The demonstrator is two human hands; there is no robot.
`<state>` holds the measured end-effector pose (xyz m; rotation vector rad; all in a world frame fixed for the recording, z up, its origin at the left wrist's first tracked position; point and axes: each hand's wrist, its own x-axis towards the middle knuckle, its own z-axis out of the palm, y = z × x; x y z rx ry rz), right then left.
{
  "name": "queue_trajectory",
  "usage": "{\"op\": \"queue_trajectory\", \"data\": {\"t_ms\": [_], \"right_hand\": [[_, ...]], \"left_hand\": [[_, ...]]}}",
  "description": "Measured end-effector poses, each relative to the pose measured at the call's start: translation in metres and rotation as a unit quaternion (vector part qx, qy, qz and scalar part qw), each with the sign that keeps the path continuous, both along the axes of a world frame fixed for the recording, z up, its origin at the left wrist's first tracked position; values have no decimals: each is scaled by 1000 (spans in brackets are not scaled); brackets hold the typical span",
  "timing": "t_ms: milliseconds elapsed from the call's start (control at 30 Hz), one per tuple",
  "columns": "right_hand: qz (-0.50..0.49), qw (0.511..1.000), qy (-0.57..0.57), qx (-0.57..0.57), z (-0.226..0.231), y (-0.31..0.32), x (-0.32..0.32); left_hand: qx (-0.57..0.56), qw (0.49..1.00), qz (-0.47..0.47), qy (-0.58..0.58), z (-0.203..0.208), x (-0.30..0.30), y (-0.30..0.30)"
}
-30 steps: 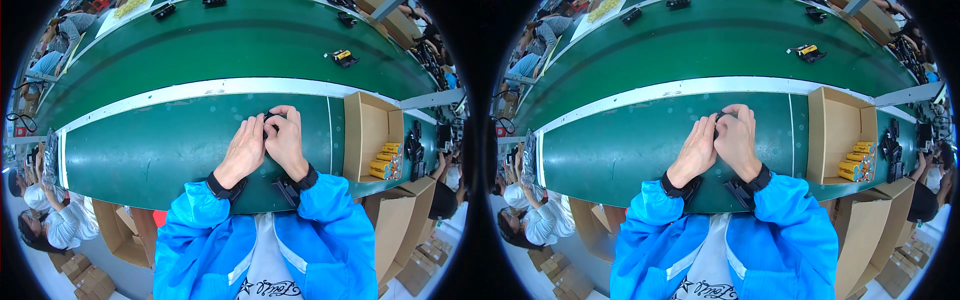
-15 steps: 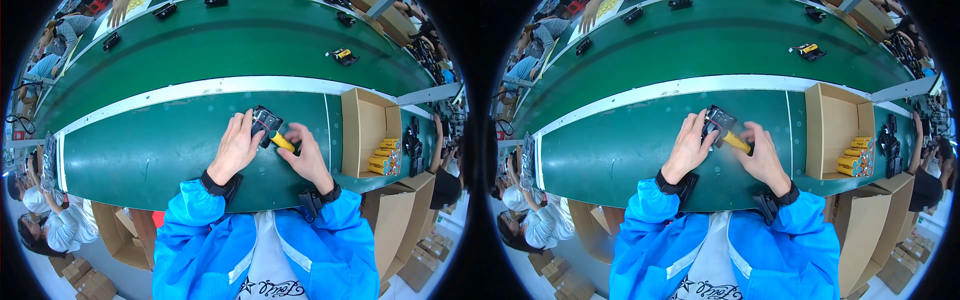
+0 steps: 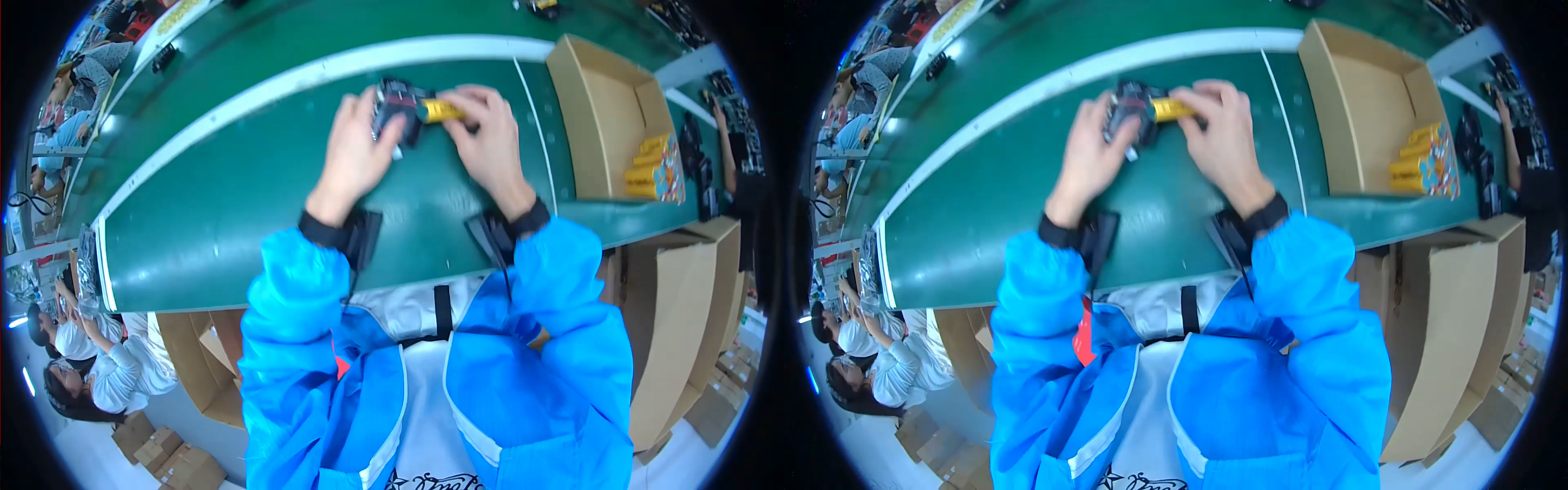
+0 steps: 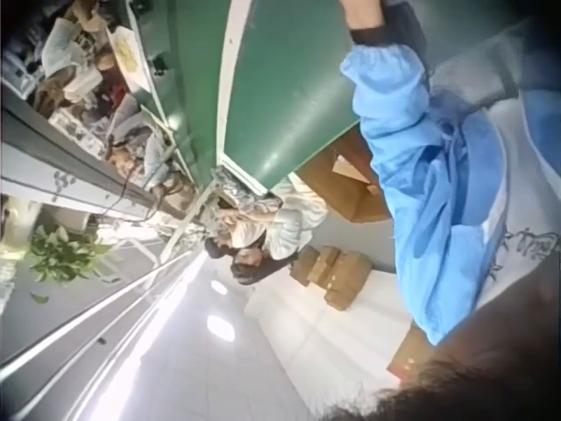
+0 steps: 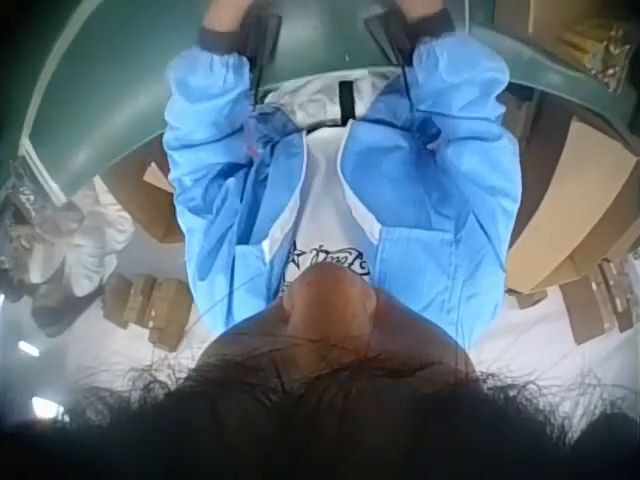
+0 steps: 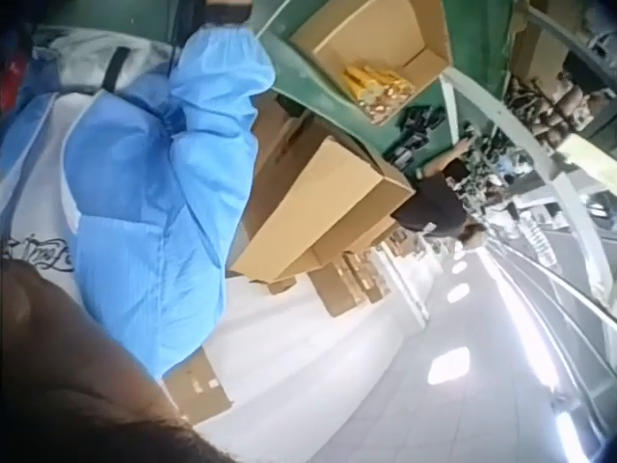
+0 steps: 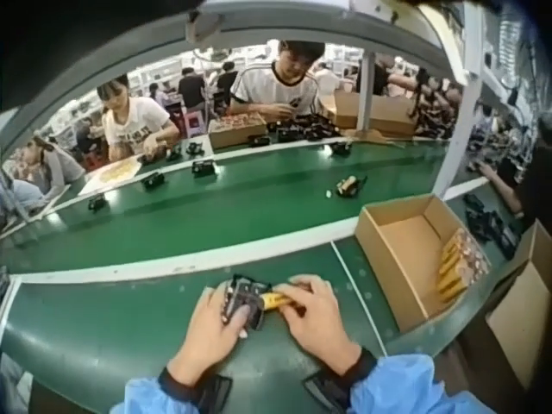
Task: The person picks up a battery case and a battery, connects the wires, and presses the battery into the case. They repeat this assembly process several times, taking components from the conveyor belt and a box.
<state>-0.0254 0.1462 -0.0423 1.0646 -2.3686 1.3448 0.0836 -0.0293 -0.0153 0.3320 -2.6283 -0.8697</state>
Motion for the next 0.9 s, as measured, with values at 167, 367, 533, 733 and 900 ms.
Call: {"op": "queue_trajectory", "data": {"t_ms": [167, 367, 533, 733, 900], "right_hand": [[24, 998, -39, -47, -3, 2, -8], [64, 984, -129, -104, 4, 10, 10], [50, 993, -2, -106, -13, 17, -12], [7, 891, -402, 211, 58, 9, -6], [126, 991, -43, -17, -11, 19, -11]], "left_hand": [[1, 998, -64, 27, -3, -9, -6], [-51, 992, -67, -91, 18, -2, -5], [-85, 989, -80, -94, 26, -3, 15], [-107, 983, -78, -123, 31, 4, 7], [-162, 979, -48, -113, 28, 1, 0]]}}
